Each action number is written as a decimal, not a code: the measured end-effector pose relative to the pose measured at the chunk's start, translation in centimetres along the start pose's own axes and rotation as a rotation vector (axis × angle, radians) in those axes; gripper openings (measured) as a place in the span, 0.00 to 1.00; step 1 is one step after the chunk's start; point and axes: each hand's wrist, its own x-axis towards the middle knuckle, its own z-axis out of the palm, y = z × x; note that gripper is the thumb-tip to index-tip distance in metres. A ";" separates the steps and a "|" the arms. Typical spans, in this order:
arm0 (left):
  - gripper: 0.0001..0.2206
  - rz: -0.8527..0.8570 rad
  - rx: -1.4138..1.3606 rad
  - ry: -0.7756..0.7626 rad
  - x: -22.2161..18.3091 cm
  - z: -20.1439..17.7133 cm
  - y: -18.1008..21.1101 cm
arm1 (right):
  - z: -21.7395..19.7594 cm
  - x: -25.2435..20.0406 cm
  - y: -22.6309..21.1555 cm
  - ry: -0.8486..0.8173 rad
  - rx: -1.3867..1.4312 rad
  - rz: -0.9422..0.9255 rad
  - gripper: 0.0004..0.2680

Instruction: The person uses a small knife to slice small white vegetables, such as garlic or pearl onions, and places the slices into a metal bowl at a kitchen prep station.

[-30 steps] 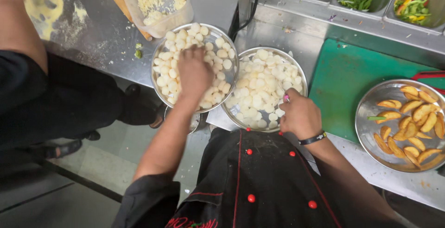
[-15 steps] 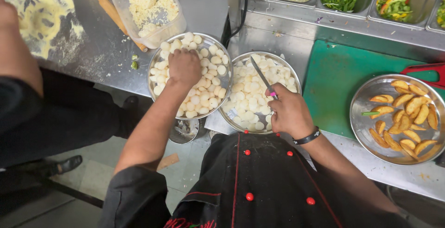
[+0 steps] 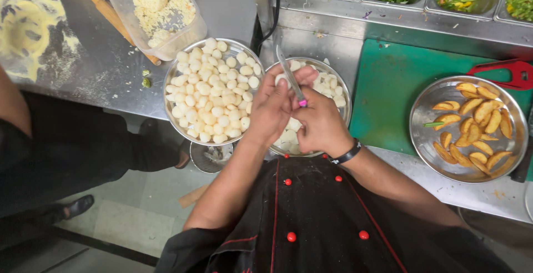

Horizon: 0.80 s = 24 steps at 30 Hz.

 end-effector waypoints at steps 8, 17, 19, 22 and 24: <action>0.13 0.046 0.146 -0.017 -0.4 0.2 -1.8 | 0.5 -0.3 0.1 0.038 0.028 -0.011 0.07; 0.15 -0.012 0.043 0.180 -0.6 0.4 -2.2 | 0.8 -1.4 0.7 -0.073 0.000 -0.015 0.04; 0.13 -0.046 0.096 0.189 -0.8 1.0 -1.7 | 0.6 -1.0 1.1 0.001 -0.042 -0.036 0.04; 0.14 -0.067 0.147 0.207 -0.9 1.2 -1.3 | 0.8 -1.1 1.1 -0.026 -0.011 0.022 0.03; 0.13 -0.017 0.157 0.187 -0.8 0.9 -1.7 | 1.2 -1.4 0.8 -0.070 0.075 0.058 0.08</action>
